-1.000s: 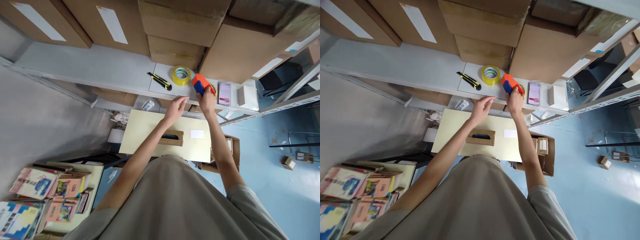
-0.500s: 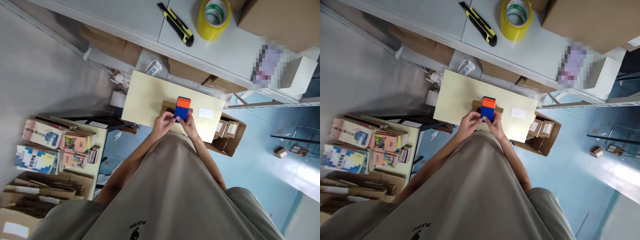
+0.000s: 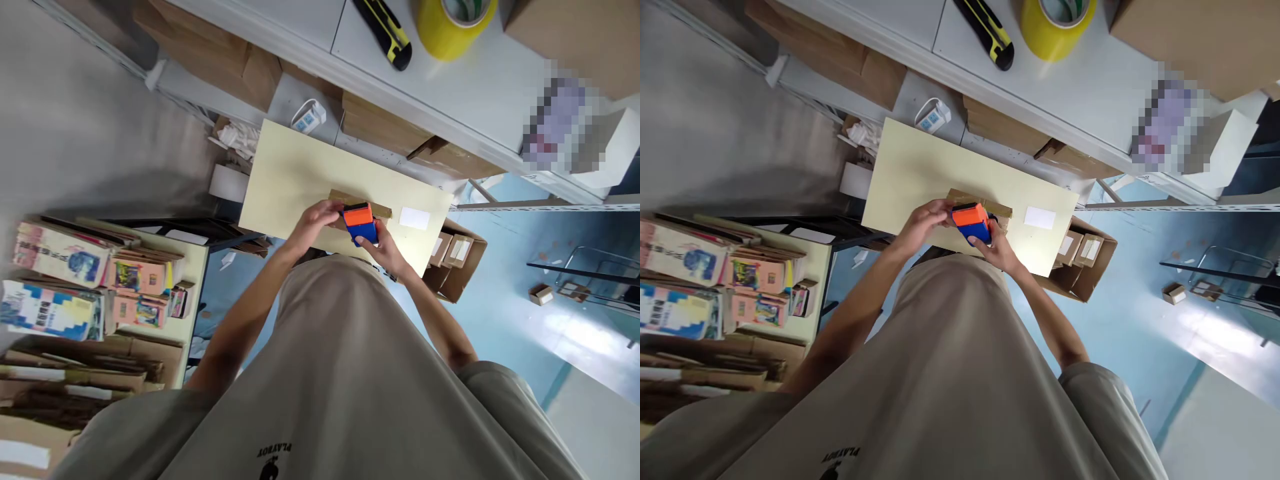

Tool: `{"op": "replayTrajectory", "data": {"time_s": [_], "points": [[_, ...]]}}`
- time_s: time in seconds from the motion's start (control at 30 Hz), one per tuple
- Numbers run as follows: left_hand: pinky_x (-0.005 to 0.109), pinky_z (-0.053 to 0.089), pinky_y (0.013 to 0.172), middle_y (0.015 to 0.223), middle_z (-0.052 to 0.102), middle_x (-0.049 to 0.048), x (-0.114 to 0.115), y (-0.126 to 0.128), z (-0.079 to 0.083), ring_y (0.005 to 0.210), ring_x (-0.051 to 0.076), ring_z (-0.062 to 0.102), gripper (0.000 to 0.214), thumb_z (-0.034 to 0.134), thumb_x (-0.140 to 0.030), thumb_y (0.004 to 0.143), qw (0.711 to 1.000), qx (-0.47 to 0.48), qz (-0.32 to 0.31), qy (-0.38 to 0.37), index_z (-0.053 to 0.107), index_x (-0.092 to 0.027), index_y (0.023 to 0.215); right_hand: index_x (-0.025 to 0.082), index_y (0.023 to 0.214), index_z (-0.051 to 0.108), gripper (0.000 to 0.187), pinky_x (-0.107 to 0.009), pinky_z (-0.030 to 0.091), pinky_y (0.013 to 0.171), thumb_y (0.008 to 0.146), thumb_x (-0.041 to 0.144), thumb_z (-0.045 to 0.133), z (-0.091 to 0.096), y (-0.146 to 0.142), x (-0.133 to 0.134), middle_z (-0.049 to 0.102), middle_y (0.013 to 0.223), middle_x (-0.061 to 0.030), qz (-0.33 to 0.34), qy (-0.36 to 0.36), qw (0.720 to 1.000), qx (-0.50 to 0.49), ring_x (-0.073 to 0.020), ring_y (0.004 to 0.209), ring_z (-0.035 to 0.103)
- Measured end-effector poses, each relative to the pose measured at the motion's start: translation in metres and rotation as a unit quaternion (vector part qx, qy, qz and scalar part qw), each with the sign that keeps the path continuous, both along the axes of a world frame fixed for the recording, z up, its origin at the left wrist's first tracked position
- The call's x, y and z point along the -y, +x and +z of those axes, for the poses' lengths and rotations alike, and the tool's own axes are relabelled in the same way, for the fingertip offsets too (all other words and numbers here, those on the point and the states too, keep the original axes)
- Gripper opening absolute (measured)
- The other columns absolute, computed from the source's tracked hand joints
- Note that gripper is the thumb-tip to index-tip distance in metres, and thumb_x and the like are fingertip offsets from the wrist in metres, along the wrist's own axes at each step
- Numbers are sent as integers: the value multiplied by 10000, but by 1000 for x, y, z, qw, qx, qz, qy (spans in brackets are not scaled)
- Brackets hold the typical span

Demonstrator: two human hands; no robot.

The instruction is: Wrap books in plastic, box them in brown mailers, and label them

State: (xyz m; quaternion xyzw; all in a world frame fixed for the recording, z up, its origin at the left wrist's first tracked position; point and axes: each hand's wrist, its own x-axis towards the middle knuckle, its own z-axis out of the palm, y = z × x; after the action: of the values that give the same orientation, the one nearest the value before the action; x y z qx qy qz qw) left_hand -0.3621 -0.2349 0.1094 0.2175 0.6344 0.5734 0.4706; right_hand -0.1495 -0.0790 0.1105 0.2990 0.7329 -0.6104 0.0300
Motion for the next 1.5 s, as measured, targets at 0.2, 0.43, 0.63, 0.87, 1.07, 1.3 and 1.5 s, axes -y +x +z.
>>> {"op": "replayTrajectory", "data": {"time_s": [0.2,0.43,0.63,0.87,1.07,1.3,1.5], "points": [[401,629,935,1096,860,105,-2,-26,3,1049,278,776,612,971,-753,844,995,44,-88,-30,884,-195,1077,259,1291,629,754,-583,692,942,998,950,708,23,10,-8,787,1142,-121,103,39,992,56,-346,1011,752],[363,608,846,972,825,84,8,-19,-19,903,221,734,619,962,-782,845,994,65,-82,-11,835,-191,977,270,1286,662,723,-516,651,843,972,914,756,46,-2,-14,802,1030,-79,157,39,978,135,-327,905,750],[337,593,741,827,769,51,18,9,-47,776,194,703,463,913,-653,921,997,65,18,-28,779,-212,879,274,1000,685,738,-427,552,766,942,1008,726,72,-31,-19,763,898,-62,157,71,962,213,-282,817,718],[300,546,652,774,748,33,45,0,-68,702,171,655,419,919,-614,933,991,66,107,-45,784,-219,902,253,885,716,782,-375,472,657,922,1035,718,132,-53,-52,771,787,-49,256,78,906,328,-216,678,680],[279,503,625,783,739,37,36,-31,-116,667,140,603,382,931,-537,946,982,89,151,-74,743,-222,840,243,821,688,776,-369,427,653,967,1006,700,172,-91,-52,714,718,-45,247,164,866,402,-213,668,682],[286,458,602,764,708,15,6,-23,-146,640,137,545,435,961,-597,909,971,150,175,-69,713,-246,844,235,855,734,680,-399,476,736,1055,883,687,162,-143,-23,698,672,-58,235,216,852,414,-265,719,717],[308,399,639,705,631,-22,-3,-17,-161,648,150,513,354,898,-495,998,976,152,139,-77,688,-253,847,227,873,769,658,-421,490,765,1055,856,701,151,-155,-17,697,684,-84,227,247,848,410,-307,772,741]]}}
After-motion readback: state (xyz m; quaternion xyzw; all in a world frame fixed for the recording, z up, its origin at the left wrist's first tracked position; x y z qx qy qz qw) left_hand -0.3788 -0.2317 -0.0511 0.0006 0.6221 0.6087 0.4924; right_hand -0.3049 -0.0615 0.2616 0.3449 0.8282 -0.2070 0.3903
